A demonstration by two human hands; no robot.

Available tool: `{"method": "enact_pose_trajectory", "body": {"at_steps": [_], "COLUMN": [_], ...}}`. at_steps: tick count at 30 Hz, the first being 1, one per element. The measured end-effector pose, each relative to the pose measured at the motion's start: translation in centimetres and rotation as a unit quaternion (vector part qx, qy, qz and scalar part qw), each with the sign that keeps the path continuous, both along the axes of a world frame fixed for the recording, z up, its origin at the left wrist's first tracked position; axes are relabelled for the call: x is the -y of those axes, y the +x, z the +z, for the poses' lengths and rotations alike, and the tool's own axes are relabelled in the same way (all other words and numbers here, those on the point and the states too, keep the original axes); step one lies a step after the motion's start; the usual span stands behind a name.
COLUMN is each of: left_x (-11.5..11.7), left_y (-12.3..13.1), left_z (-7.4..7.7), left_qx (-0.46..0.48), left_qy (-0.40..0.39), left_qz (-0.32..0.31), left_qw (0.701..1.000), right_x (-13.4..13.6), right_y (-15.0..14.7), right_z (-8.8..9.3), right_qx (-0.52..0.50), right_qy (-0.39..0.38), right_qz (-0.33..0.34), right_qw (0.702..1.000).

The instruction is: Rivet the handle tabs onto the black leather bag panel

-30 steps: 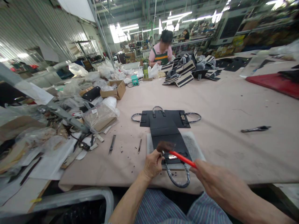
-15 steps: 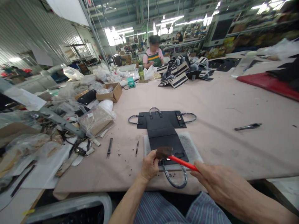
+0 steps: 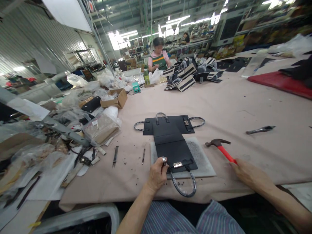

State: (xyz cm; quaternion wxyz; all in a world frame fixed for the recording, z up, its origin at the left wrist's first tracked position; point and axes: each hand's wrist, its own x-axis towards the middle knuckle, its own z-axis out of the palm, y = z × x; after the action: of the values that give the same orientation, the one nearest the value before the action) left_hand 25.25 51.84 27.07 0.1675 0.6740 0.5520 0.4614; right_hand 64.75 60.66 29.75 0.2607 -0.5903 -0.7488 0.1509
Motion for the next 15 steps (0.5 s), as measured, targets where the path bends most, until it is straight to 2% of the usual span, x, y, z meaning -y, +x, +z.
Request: {"method": "enact_pose_trajectory", "body": {"at_steps": [3, 4, 7, 9, 11, 14, 15], "left_x": [-0.2, -0.2, -0.3, -0.3, -0.2, -0.1, -0.1], "left_y": [-0.2, -0.3, -0.4, -0.4, -0.3, -0.4, -0.6], "left_z": [0.6, 0.7, 1.0, 1.0, 0.8, 0.7, 0.8], "left_qx": [-0.008, -0.009, -0.008, -0.001, 0.019, 0.059, 0.060], "left_qy": [-0.003, -0.007, -0.020, -0.027, -0.038, -0.050, -0.047], "left_qz": [-0.011, -0.015, -0.017, -0.013, 0.006, 0.060, 0.061], "left_qw": [1.000, 1.000, 1.000, 1.000, 0.999, 0.995, 0.995], "right_x": [-0.1, 0.1, 1.4, 2.5, 3.3, 3.8, 3.7], "right_y": [-3.3, -5.2, -11.1, -14.1, -15.7, -16.2, -16.2], "right_z": [0.4, 0.5, 0.2, -0.4, -1.0, -1.7, -1.9], "right_qx": [0.087, 0.090, 0.069, 0.073, 0.080, 0.076, 0.071], "right_qy": [0.126, 0.140, 0.106, 0.081, 0.065, 0.044, 0.037], "right_qz": [0.023, 0.046, 0.153, 0.189, 0.191, 0.190, 0.190], "right_qw": [0.988, 0.985, 0.980, 0.976, 0.976, 0.978, 0.978]}}
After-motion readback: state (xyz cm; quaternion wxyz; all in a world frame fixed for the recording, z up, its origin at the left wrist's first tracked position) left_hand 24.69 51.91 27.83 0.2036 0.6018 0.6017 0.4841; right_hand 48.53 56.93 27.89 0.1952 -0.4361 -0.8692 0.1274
